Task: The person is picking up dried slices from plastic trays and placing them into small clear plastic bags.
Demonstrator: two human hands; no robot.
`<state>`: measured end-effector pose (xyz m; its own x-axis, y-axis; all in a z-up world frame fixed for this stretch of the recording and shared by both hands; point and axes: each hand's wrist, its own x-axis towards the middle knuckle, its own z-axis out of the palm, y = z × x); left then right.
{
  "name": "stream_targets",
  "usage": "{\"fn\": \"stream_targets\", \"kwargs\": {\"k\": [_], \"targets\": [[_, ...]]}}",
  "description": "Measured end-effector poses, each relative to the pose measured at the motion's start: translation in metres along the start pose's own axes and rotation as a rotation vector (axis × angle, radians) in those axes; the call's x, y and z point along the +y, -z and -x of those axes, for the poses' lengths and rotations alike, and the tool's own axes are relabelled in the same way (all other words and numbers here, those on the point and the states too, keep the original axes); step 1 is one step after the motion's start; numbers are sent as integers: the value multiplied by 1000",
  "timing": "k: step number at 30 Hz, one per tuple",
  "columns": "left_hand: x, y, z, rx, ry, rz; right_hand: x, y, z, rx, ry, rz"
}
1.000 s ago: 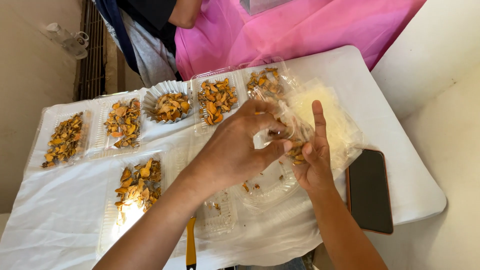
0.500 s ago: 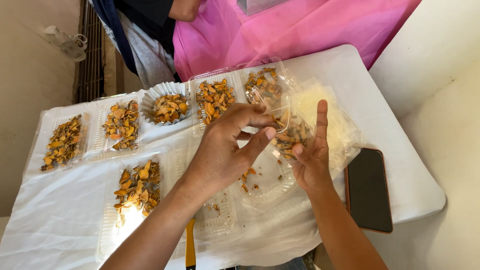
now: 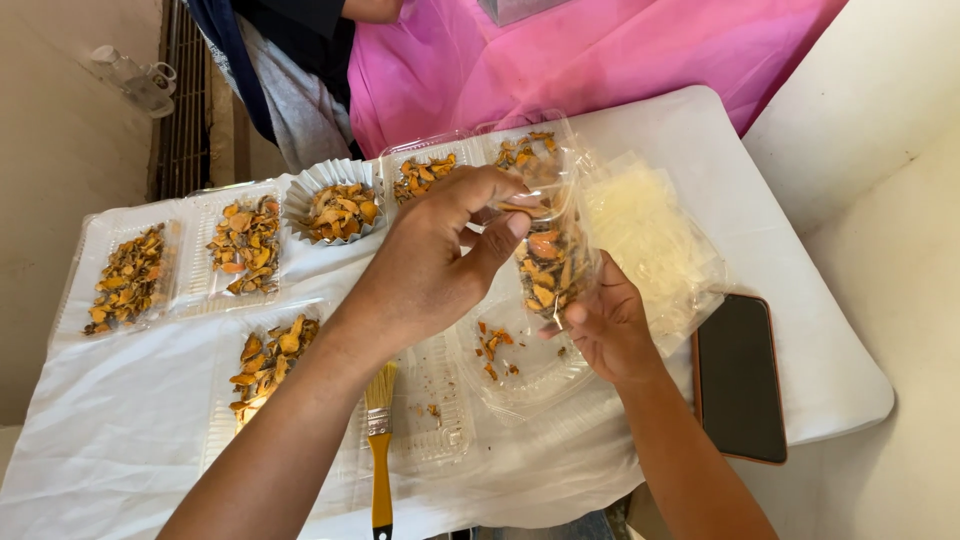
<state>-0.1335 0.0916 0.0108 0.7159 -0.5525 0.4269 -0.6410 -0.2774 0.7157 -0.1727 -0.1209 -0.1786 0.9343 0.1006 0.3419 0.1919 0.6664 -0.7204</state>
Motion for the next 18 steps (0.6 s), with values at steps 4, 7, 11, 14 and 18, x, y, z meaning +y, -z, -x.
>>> {"fn": "stream_targets", "kwargs": {"k": [4,7,11,14,18], "targets": [[2,7,-6,-107,-22,-13,-4,-19,0,14,61,293],[13,13,-8,-196,-147,-26,-6,-25,-1,34,17,394],[20,7,-3,-208,-55,-49,-7,-26,0,15,32,406],[21,-1,4,-218,-118,-100,-4,-17,4,53,21,546],[25,-8,12,-236,-222,-250,-3,-14,4,23,68,593]]}}
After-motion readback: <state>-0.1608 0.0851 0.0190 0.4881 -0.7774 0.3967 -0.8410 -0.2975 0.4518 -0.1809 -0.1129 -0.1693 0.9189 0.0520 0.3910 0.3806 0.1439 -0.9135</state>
